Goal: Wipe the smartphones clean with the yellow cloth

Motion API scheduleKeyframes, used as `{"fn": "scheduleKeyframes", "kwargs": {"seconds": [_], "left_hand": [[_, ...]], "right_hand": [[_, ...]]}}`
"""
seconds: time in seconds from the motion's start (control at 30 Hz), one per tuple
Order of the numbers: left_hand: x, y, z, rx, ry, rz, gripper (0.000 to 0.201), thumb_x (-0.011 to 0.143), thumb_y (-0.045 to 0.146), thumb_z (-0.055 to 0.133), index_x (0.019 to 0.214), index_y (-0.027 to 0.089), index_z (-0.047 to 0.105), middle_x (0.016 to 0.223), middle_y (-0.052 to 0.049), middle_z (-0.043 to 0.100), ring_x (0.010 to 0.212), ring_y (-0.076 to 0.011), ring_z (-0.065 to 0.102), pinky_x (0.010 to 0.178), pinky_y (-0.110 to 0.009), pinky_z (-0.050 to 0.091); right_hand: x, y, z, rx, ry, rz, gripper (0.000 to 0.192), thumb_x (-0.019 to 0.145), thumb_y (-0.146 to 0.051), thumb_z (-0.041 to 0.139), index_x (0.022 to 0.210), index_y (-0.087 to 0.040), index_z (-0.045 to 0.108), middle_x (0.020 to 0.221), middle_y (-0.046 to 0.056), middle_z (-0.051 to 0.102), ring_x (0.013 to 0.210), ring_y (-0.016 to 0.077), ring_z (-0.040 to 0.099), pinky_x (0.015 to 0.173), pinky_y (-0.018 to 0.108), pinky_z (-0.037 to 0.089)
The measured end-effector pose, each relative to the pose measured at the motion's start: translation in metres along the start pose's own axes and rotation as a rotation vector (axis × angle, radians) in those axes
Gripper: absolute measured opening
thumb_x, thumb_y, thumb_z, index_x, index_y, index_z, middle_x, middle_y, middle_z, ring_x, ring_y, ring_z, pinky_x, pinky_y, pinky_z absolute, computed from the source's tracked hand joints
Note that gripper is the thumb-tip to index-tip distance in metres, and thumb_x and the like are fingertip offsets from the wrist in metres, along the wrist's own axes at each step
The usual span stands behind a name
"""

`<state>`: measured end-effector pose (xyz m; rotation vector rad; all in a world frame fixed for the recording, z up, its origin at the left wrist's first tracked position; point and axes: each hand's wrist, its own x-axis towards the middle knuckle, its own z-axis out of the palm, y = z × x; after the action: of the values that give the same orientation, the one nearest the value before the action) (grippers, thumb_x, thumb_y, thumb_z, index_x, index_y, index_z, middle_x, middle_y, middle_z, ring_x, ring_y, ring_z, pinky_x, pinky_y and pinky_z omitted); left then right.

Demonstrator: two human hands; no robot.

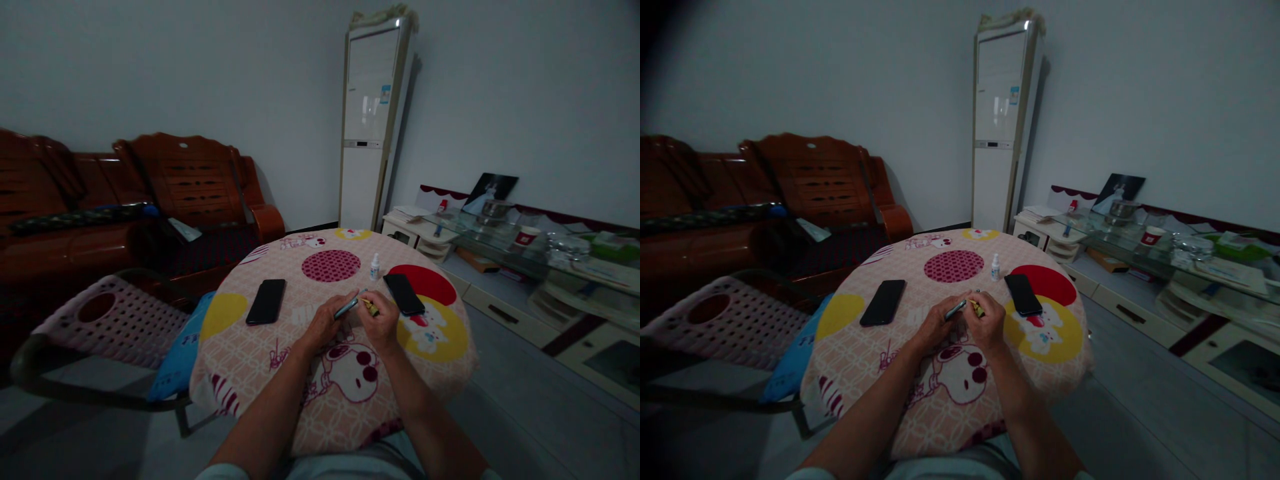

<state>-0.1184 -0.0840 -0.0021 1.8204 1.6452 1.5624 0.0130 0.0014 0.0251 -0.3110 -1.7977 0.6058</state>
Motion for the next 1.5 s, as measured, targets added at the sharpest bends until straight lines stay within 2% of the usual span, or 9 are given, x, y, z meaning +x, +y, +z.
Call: {"fn": "scheduleKeyframes", "kwargs": {"seconds": [0.27, 0.37, 0.47, 0.57, 0.7, 0.87, 1.13, 1.27, 1.5], "left_hand": [[0.002, 0.005, 0.001, -0.147, 0.061, -0.105, 0.047, 0.078, 0.019, 0.059, 0.124, 0.027, 0.063, 0.118, -0.006, 0.065, 0.116, -0.0241, 0.055, 0.107, -0.039, 0.034], [0.003, 0.001, 0.001, -0.251, 0.191, -0.222, 0.038, 0.076, 0.025, 0.065, 0.113, 0.021, 0.069, 0.11, -0.008, 0.069, 0.107, -0.0247, 0.06, 0.101, -0.039, 0.041], [0.002, 0.0, -0.001, -0.51, 0.384, -0.396, 0.039, 0.073, 0.034, 0.071, 0.105, 0.013, 0.068, 0.102, -0.012, 0.071, 0.091, -0.0253, 0.066, 0.084, -0.038, 0.051], [0.003, 0.004, -0.006, -0.819, 0.478, -0.525, 0.048, 0.073, 0.043, 0.072, 0.107, 0.01, 0.066, 0.096, -0.014, 0.072, 0.077, -0.024, 0.069, 0.071, -0.036, 0.055], [0.004, 0.005, -0.015, -1.151, 0.504, -0.666, 0.049, 0.084, 0.052, 0.057, 0.107, 0.009, 0.065, 0.09, -0.013, 0.072, 0.072, -0.0197, 0.07, 0.067, -0.032, 0.057], [0.004, 0.0, -0.022, -1.314, 0.573, -0.772, 0.043, 0.092, 0.047, 0.046, 0.1, 0.009, 0.066, 0.079, -0.009, 0.072, 0.064, -0.0172, 0.069, 0.06, -0.027, 0.057], [0.006, 0.001, -0.017, -1.34, 0.532, -0.851, 0.038, 0.093, 0.042, 0.048, 0.077, 0.012, 0.062, 0.06, -0.005, 0.065, 0.047, -0.0128, 0.062, 0.044, -0.021, 0.051], [0.006, 0.005, -0.012, -1.374, 0.401, -0.892, 0.044, 0.093, 0.045, 0.044, 0.067, 0.013, 0.058, 0.053, -0.005, 0.062, 0.041, -0.0127, 0.058, 0.041, -0.022, 0.049], [0.005, 0.002, -0.005, -1.359, 0.297, -0.917, 0.045, 0.093, 0.047, 0.044, 0.072, 0.011, 0.061, 0.06, -0.009, 0.067, 0.047, -0.0172, 0.063, 0.049, -0.028, 0.054]], "right_hand": [[0.001, -0.004, -0.001, 0.073, -0.011, 0.08, 0.012, 0.079, -0.023, 0.055, 0.078, -0.019, 0.066, 0.071, 0.002, 0.064, 0.065, 0.0149, 0.058, 0.064, 0.026, 0.047], [0.005, 0.011, -0.002, 0.092, 0.162, 0.281, 0.014, 0.077, -0.027, 0.056, 0.075, -0.017, 0.066, 0.063, -0.001, 0.059, 0.056, 0.0131, 0.053, 0.055, 0.024, 0.043], [0.004, 0.029, -0.003, 0.12, 0.226, 0.371, 0.016, 0.073, -0.029, 0.057, 0.077, -0.016, 0.066, 0.06, -0.002, 0.057, 0.056, 0.0134, 0.052, 0.053, 0.023, 0.042], [-0.001, 0.036, -0.001, 0.129, 0.19, 0.391, 0.017, 0.073, -0.028, 0.056, 0.078, -0.015, 0.066, 0.061, -0.002, 0.058, 0.058, 0.0136, 0.053, 0.054, 0.023, 0.042], [-0.01, 0.028, 0.006, 0.114, 0.099, 0.368, 0.016, 0.074, -0.027, 0.056, 0.076, -0.015, 0.066, 0.065, 0.0, 0.06, 0.06, 0.0135, 0.053, 0.056, 0.023, 0.042], [-0.014, 0.021, 0.012, 0.13, 0.026, 0.355, 0.015, 0.075, -0.027, 0.056, 0.075, -0.016, 0.066, 0.064, -0.001, 0.059, 0.058, 0.0125, 0.051, 0.055, 0.022, 0.041], [-0.019, 0.006, 0.02, 0.224, -0.089, 0.35, 0.015, 0.078, -0.029, 0.057, 0.078, -0.016, 0.065, 0.064, -0.002, 0.057, 0.058, 0.0116, 0.05, 0.056, 0.021, 0.041], [-0.02, 0.0, 0.024, 0.322, -0.145, 0.414, 0.016, 0.079, -0.031, 0.057, 0.081, -0.017, 0.064, 0.06, -0.003, 0.055, 0.053, 0.0109, 0.048, 0.051, 0.021, 0.04], [-0.018, -0.003, 0.028, 0.468, -0.158, 0.525, 0.019, 0.076, -0.035, 0.061, 0.081, -0.017, 0.064, 0.057, -0.004, 0.056, 0.049, 0.0103, 0.049, 0.045, 0.02, 0.039]]}}
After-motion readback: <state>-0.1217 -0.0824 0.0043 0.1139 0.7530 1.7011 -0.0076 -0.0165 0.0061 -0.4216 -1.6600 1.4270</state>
